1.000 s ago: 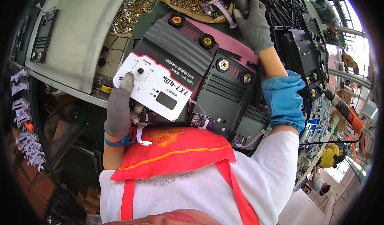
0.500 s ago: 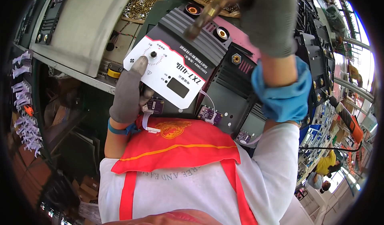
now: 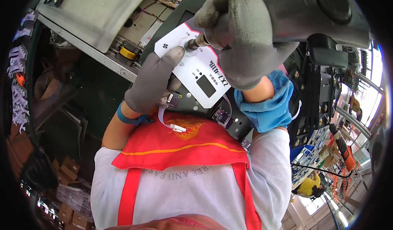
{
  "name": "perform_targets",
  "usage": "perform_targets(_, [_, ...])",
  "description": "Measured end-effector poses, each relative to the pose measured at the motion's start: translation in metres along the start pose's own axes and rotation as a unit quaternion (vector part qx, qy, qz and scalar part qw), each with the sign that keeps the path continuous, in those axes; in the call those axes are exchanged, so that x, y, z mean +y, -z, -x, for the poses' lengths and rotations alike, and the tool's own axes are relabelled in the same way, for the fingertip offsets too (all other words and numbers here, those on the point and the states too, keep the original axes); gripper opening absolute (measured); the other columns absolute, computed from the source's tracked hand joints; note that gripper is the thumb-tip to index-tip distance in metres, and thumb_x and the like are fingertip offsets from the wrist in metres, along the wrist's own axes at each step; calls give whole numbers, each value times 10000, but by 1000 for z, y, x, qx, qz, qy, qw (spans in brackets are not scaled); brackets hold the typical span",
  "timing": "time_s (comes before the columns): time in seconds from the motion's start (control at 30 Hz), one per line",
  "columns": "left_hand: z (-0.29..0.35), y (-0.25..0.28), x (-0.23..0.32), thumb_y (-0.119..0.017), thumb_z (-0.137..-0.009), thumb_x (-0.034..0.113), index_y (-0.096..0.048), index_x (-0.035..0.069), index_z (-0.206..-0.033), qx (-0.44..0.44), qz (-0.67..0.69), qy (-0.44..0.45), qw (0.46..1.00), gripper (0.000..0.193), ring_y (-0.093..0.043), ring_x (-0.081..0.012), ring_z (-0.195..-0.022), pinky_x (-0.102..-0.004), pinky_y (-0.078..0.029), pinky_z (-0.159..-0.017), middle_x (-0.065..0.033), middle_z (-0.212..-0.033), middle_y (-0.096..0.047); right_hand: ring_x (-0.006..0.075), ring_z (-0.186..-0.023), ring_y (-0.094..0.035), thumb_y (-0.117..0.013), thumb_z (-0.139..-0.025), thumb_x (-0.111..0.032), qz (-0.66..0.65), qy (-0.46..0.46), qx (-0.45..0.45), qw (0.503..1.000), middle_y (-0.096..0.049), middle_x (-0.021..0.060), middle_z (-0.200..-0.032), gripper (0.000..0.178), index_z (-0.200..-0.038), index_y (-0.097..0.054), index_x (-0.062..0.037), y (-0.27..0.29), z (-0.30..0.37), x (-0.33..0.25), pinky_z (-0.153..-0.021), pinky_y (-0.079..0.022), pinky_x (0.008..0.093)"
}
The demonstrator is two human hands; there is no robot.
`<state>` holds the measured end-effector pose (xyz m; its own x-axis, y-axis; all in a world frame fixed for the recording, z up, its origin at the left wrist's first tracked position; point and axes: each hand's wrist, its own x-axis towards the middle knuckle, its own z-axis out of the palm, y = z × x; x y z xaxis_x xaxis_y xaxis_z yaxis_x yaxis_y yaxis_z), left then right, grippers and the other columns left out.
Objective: Assembling the front control panel of an arc welding machine and fetching internal connector parts.
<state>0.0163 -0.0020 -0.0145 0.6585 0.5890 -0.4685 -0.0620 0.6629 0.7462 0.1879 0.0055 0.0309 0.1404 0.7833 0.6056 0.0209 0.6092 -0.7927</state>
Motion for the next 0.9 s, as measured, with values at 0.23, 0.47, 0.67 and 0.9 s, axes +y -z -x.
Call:
perform_targets(0.23, [-9, 4, -9, -457, -944, 323, -587, 33, -1004, -16, -17, -46, 999, 323, -441, -10, -538, -177, -322, -455, 26, -709, -558, 193, -660, -504, -439, -868, -278, -76, -133, 73, 986, -499, 62, -855, 336, -1143, -435, -85, 3, -1, 3, -613, -422, 379])
perform_targets(0.47, [0, 3, 19, -447, -972, 341, -590, 16, -827, -9, -24, -60, 998, 384, -449, -35, -473, -207, -342, -428, 3, -593, -534, 227, -708, -419, -368, -924, -380, 37, -13, 49, 998, -499, 91, -747, 405, -760, -592, -84, 36, -38, -44, -688, -324, 390])
perform_targets(0.67, [41, 38, 49, -510, -942, 271, -589, -20, -1046, 239, -160, -369, 884, 319, -528, -48, -508, -186, -379, -432, -19, -675, -613, 162, -631, -596, -592, -871, -107, 437, -100, 69, 891, -612, 94, -682, 240, -1055, -609, 47, 159, -63, -66, -647, -502, 293])
perform_targets(0.9, [8, 56, 101, -601, -813, 198, -595, 49, -1111, 514, -716, -264, 392, 334, -641, -235, -587, -344, -502, -460, -86, -722, -583, 320, -878, -634, -635, -801, -185, 680, -151, 12, 717, -629, 195, -947, 406, -1175, -550, -51, 223, 4, -10, -780, -481, 364])
